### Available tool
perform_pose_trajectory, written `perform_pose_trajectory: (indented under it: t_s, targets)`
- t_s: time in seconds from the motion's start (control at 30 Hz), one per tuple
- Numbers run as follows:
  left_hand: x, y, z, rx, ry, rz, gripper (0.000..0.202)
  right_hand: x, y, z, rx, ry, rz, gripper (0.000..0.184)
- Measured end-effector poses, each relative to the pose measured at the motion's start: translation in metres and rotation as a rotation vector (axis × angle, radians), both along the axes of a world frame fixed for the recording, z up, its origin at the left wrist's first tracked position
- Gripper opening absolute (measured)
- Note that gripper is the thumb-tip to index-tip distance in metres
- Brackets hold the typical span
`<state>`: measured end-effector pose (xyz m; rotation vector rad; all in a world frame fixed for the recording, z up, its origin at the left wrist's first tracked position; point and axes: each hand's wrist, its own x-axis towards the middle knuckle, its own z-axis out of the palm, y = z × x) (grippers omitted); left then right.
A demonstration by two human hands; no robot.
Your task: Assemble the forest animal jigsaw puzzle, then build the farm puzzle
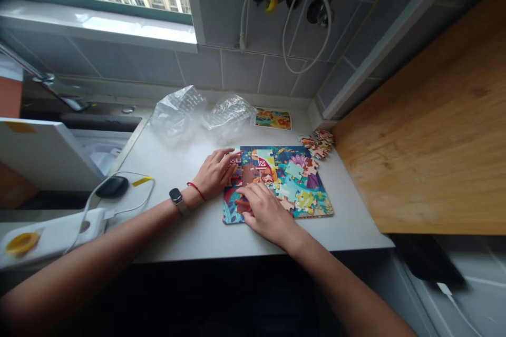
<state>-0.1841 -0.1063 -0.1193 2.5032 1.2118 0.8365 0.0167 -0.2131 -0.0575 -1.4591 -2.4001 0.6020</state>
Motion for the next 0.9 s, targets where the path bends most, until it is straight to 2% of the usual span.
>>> perform_pose_trajectory:
  t_s: [0.17,0.33,0.47,0.63,0.77,0.9]
  targets:
    - [-0.003,0.006,-0.002,-0.059,-0.150,-0.019,0.033,0.002,0.002,-0.003,0.034,0.094,0.106,0.065]
    - [-0.008,0.015,-0.007,-0.142,-0.381,0.009,0.037,0.013,0.018,-0.014,0.148,0.107,0.145,0.061]
    - [-0.010,0.016,-0.009,-0.129,-0.321,-0.019,0.041,0.021,0.041,-0.020,0.217,0.091,0.181,0.056]
    - [-0.010,0.015,-0.009,-0.134,-0.236,-0.044,0.047,0.026,0.065,-0.017,0.166,0.073,0.201,0.046]
    - [-0.010,0.016,-0.011,-0.145,-0.244,-0.057,0.046,0.030,0.076,-0.015,0.094,0.047,0.204,0.040]
    - [-0.010,0.016,-0.014,-0.142,-0.251,-0.061,0.041,0.033,0.080,-0.014,0.111,-0.001,0.243,0.037]
